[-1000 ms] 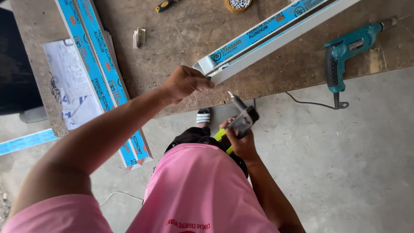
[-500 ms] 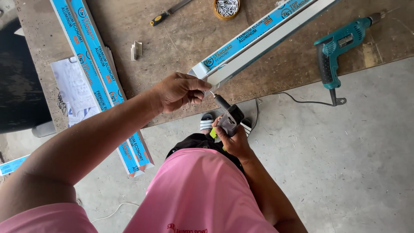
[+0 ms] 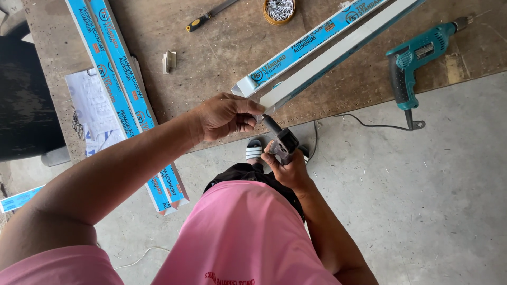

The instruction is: Assemble aluminum frames by drilling holes and installing rivets

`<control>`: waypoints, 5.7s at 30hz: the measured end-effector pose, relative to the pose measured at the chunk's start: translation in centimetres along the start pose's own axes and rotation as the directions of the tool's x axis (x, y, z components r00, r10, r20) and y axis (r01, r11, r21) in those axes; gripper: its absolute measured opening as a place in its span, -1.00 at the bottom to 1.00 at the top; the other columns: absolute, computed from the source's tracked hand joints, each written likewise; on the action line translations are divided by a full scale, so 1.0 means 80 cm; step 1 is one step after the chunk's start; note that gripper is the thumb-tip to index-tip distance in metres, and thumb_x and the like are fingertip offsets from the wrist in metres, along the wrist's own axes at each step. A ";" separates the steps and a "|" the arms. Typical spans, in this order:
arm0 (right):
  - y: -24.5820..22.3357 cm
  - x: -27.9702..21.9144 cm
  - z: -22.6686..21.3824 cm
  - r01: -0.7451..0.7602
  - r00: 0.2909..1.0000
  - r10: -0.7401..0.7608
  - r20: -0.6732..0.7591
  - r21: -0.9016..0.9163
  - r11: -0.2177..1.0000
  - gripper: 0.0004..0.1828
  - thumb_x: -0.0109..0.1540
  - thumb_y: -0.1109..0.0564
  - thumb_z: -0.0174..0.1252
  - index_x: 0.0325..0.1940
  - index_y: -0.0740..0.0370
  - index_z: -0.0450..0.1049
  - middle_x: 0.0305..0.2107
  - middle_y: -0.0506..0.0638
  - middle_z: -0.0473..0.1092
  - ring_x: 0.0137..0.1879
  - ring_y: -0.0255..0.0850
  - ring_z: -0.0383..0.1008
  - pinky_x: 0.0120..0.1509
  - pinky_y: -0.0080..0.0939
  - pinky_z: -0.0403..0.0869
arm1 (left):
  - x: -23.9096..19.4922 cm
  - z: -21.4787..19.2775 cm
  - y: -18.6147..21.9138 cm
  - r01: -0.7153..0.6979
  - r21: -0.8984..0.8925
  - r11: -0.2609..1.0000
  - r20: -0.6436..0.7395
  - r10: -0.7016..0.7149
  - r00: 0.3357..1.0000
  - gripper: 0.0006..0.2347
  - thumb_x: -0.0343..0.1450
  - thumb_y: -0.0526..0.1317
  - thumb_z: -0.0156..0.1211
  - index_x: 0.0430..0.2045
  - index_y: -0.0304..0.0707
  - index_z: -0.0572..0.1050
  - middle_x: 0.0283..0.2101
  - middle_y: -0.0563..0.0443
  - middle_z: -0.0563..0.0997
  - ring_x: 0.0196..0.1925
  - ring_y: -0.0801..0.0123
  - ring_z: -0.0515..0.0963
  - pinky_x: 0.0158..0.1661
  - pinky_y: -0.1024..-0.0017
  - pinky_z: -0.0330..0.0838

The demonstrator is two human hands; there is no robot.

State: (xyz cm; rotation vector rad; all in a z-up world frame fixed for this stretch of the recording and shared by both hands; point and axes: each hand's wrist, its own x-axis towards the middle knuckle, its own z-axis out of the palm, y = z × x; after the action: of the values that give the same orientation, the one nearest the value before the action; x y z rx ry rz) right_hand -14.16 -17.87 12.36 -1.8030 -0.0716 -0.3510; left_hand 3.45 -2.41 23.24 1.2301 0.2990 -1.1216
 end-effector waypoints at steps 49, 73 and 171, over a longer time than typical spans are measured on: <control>-0.079 0.064 -0.042 -0.335 0.920 0.387 0.064 -0.387 0.859 -0.51 0.18 -0.11 0.40 -0.02 0.25 0.45 -0.41 0.24 0.51 -0.24 0.28 0.60 -0.33 0.14 0.53 | 0.004 -0.010 0.021 -0.044 -0.126 0.991 -0.077 0.034 0.996 -0.86 0.35 -0.38 0.39 -0.45 -0.57 0.57 -0.51 -0.13 0.50 -0.55 0.40 0.60 -0.47 0.49 0.68; -0.146 0.113 -0.068 -0.436 0.452 0.837 0.308 -0.742 0.509 -0.10 0.29 -0.17 0.10 0.61 0.02 -0.15 0.21 0.29 0.23 0.22 0.42 0.43 0.35 0.35 0.44 | 0.024 -0.030 0.020 -0.025 -0.094 0.995 0.009 0.026 1.000 -0.84 0.34 -0.32 0.42 -0.40 -0.53 0.60 -0.49 -0.20 0.59 -0.58 0.43 0.59 -0.47 0.53 0.68; 0.081 0.211 -0.303 -0.367 0.779 0.589 -0.218 -0.919 0.145 0.38 -0.01 -0.51 0.29 0.63 0.14 -0.23 0.47 0.28 -0.24 0.44 0.55 -0.02 0.45 0.47 0.09 | 0.161 -0.175 -0.023 0.246 0.969 -0.003 -0.165 0.736 0.657 -0.22 0.08 0.08 0.54 0.21 -0.14 0.37 0.02 -0.19 0.46 0.10 -0.05 0.41 0.05 -0.21 0.36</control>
State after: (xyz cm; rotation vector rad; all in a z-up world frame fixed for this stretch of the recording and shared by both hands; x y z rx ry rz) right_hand -1.41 -45.06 16.20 -2.9034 0.7676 0.4166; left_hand 13.17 3.06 7.76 2.9413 -0.3775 -0.1796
